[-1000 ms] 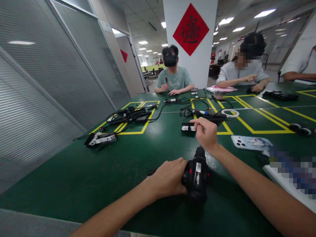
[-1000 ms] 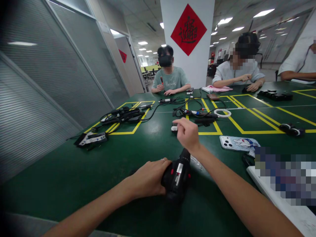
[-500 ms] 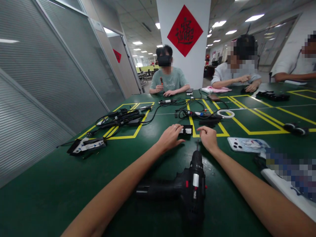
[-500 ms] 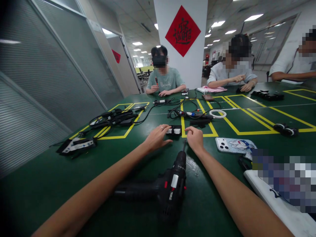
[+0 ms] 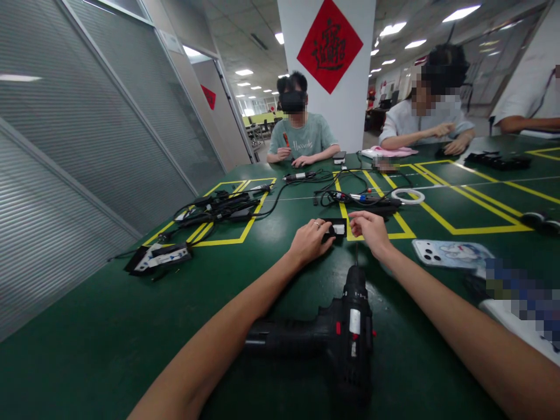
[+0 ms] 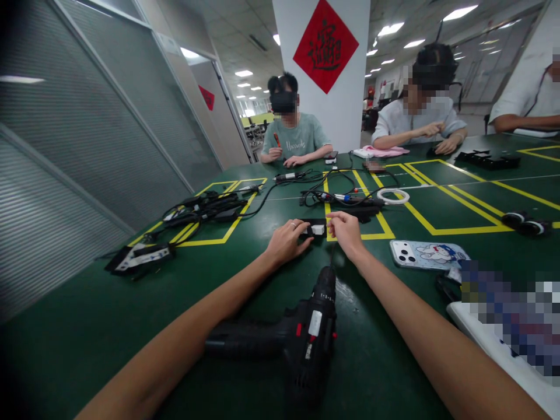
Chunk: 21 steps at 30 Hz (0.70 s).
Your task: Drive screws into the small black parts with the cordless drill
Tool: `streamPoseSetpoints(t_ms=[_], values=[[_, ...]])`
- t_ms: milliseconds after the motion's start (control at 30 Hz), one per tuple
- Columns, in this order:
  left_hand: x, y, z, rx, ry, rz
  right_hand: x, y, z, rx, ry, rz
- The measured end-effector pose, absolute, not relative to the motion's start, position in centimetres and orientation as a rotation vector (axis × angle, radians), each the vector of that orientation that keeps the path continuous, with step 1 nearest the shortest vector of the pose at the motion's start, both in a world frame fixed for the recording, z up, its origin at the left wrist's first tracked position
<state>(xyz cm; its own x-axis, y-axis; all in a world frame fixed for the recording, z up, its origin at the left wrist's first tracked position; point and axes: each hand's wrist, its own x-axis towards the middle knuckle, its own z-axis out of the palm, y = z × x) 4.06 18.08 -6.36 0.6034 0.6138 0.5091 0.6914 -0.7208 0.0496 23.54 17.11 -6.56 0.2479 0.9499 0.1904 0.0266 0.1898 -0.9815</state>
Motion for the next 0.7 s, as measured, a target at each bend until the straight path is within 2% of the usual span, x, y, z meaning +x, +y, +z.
streamPoseSetpoints(t_ms=[133, 333, 400, 533, 700], values=[[3.8, 17.9, -6.4, -2.645, -1.084, -0.902, 20.7, 17.0, -5.5, -1.205, -1.218, 0.753], [3.5, 17.6, -6.2, -2.669, -0.998, -1.000, 17.0, 17.1, -4.6, -1.008, -1.206, 1.114], [3.5, 17.9, -6.2, -2.722, -1.013, -1.019, 17.8, 17.4, -4.6, -1.012, -1.214, 1.012], [3.6, 19.0, -6.6, -2.864, -1.116, -1.021, 21.1, 17.5, -5.3, -1.180, -1.445, 0.514], [3.5, 19.6, -6.9, -2.873, -1.256, -1.101, 22.7, 17.4, -6.9, -1.263, -1.814, 0.506]])
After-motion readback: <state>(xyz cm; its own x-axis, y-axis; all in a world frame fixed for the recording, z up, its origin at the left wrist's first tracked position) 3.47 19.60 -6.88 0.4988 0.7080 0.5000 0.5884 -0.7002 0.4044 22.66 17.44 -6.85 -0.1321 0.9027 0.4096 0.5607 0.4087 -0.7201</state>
